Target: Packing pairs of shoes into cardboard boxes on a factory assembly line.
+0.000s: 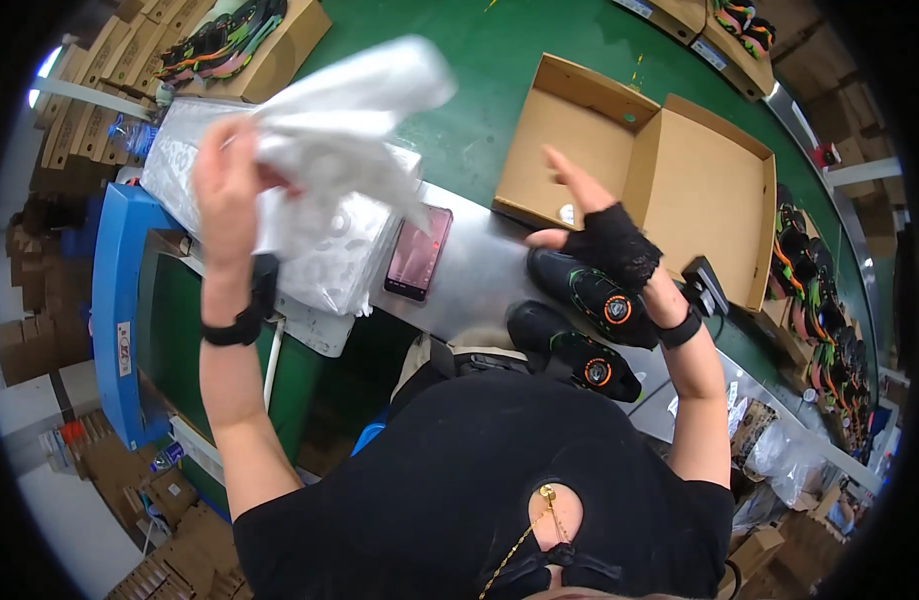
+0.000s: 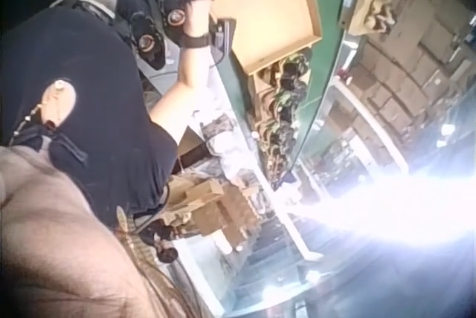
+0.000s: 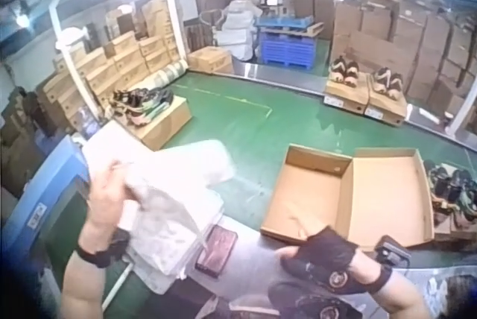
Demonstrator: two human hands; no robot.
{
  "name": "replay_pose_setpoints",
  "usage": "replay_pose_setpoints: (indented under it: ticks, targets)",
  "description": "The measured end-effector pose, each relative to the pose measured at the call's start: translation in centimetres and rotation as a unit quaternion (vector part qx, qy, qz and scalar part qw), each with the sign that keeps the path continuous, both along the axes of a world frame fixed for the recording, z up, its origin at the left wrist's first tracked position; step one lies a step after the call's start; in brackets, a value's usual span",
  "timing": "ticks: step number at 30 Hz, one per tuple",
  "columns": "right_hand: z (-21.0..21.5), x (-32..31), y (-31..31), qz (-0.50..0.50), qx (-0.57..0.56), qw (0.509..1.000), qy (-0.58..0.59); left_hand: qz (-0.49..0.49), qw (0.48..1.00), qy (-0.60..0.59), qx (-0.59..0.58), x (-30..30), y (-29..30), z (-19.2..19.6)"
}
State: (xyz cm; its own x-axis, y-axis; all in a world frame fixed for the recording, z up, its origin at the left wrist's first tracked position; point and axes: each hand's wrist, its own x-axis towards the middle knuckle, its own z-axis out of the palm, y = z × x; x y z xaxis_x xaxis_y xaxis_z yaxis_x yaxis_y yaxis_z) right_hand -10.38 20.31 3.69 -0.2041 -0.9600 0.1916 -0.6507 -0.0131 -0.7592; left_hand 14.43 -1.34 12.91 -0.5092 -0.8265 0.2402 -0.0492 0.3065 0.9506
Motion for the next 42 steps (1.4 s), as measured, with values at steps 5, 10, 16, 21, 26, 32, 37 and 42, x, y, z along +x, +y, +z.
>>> replay_pose_setpoints:
  ticks: [5,10,16,21,26,32,37,42]
  targets:
    - [1.0,0.9,-2.6,-0.151,-0.221,0.960,-0.084,-0.178,0.974,0.067,-0.126,-14.3,7.4,-1.3]
    - [-0.2,-10.7,4.7,-0.411,-0.217,0.829,-0.311,-0.157,0.895,0.038,-0.416,-22.6,10.0,-3.9]
    - [-1.1,-19.6,20.4,-0.652,-0.392,0.593,-0.265,-0.253,0.782,-0.304,-0.481,-20.8,8.1,-12.8]
    - [-3.2,-20.4,30.2,-0.804,-0.321,0.480,-0.141,-0.206,0.804,-0.413,-0.373,-19.0,2.6,-17.0]
    - [-9.4,-22.1,40.8,-0.707,-0.308,0.584,-0.254,-0.118,0.884,-0.453,0.014,-16.2,-6.3,-21.4]
    - [-8.1,-21.2,37.6,-0.606,-0.431,0.460,-0.485,-0.443,0.734,-0.515,-0.017,-18.5,-5.9,-16.2]
    - [-6.3,-19.9,31.8,-0.626,-0.447,0.407,-0.494,-0.245,0.785,-0.158,-0.546,-20.8,1.4,-8.1]
    - [-6.6,-20.5,31.4,-0.567,-0.503,0.395,-0.520,-0.557,0.683,-0.397,-0.255,-22.0,5.3,-12.1]
